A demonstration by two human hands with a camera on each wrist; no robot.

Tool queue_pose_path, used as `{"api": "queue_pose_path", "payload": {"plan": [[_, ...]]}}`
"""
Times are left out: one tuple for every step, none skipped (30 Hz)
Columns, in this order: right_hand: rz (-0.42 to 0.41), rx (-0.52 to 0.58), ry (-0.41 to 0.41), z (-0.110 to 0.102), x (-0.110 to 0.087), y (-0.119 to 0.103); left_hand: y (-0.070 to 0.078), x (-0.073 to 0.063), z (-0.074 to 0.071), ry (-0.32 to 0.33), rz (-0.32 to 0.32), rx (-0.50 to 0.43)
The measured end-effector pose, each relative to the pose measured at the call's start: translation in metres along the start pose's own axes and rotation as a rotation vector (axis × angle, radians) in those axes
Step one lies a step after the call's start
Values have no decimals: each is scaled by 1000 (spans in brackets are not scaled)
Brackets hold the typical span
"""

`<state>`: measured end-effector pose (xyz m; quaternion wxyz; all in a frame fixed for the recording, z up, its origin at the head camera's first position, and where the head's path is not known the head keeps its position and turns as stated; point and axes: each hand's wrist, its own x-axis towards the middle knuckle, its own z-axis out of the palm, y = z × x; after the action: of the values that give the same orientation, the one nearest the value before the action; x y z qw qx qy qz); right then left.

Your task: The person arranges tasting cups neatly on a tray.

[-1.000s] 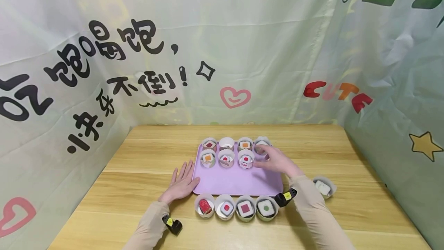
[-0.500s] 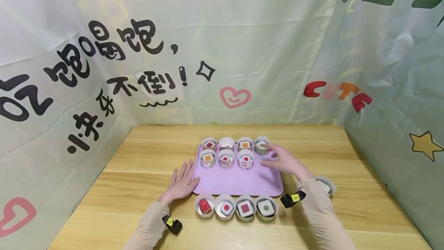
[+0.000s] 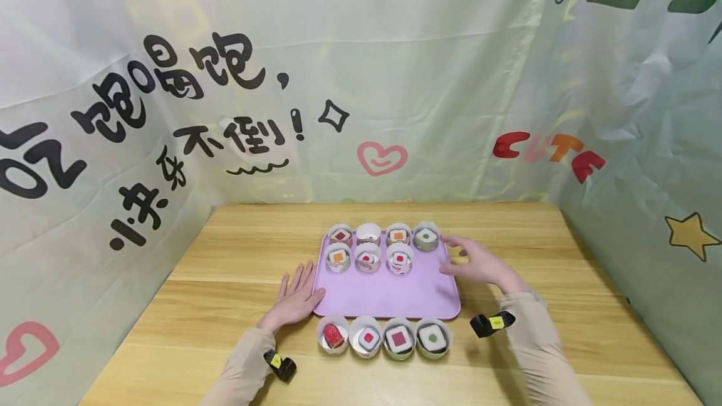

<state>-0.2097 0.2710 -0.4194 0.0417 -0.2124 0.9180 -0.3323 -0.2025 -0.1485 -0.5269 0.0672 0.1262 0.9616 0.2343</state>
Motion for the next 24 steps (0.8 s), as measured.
{"api": "queue_pose_path", "payload": {"plan": [[-1, -9, -5, -2, -2, 1, 0, 0, 0, -1, -1, 1], [6, -19, -9, -3, -4, 1, 0, 0, 0, 0, 0, 0], [6, -27, -16, -5, -5, 2, 0, 0, 0, 1, 0, -1], [12, -37, -25, -6, -7, 3, 0, 0, 1, 1, 0, -1], [17, -45, -35, -8, -9, 4, 0, 0, 1, 1, -1, -1], [28, -54, -44, -9, -10, 6, 0, 0, 1, 2, -1, -2], [35, -64, -56, -11, -12, 7, 0, 0, 1, 3, -1, -3], [43, -73, -66, -12, -13, 8, 0, 0, 1, 4, 0, -4], [48, -78, -76, -14, -15, 10, 0, 0, 1, 3, 1, -4], [54, -84, -86, -16, -16, 11, 0, -1, 0, 5, 2, -5], [55, -89, -94, -18, -18, 12, 0, -1, 0, 6, 3, -8], [55, -97, -99, -19, -20, 12, 1, -1, 0, 7, 5, -9], [55, -101, -104, -21, -22, 13, 1, -2, 0, 7, 5, -11], [52, -103, -108, -23, -23, 13, 1, -2, 0, 6, 4, -12], [50, -107, -110, -24, -25, 13, 1, -2, -1, 5, 2, -13], [48, -108, -113, -25, -27, 14, 2, -1, -1, 3, -1, -13], [47, -111, -116, -27, -28, 14, 2, -1, -1, 2, -2, -12], [46, -112, -119, -28, -29, 15, 2, -1, -1, 1, -3, -11], [46, -112, -123, -29, -31, 16, 2, -1, 0, 1, -3, -10], [47, -116, -128, -30, -32, 17, 1, -1, 0, 0, -4, -8], [51, -121, -132, -31, -33, 18, 2, -1, -1, -1, -4, -6], [52, -125, -136, -33, -34, 19, 2, 0, -1, -3, -4, -3], [51, -131, -140, -34, -35, 20, 1, 0, -1, -4, -4, -1], [47, -133, -141, -35, -37, 21, 1, 0, 0, -5, -4, 0]]}}
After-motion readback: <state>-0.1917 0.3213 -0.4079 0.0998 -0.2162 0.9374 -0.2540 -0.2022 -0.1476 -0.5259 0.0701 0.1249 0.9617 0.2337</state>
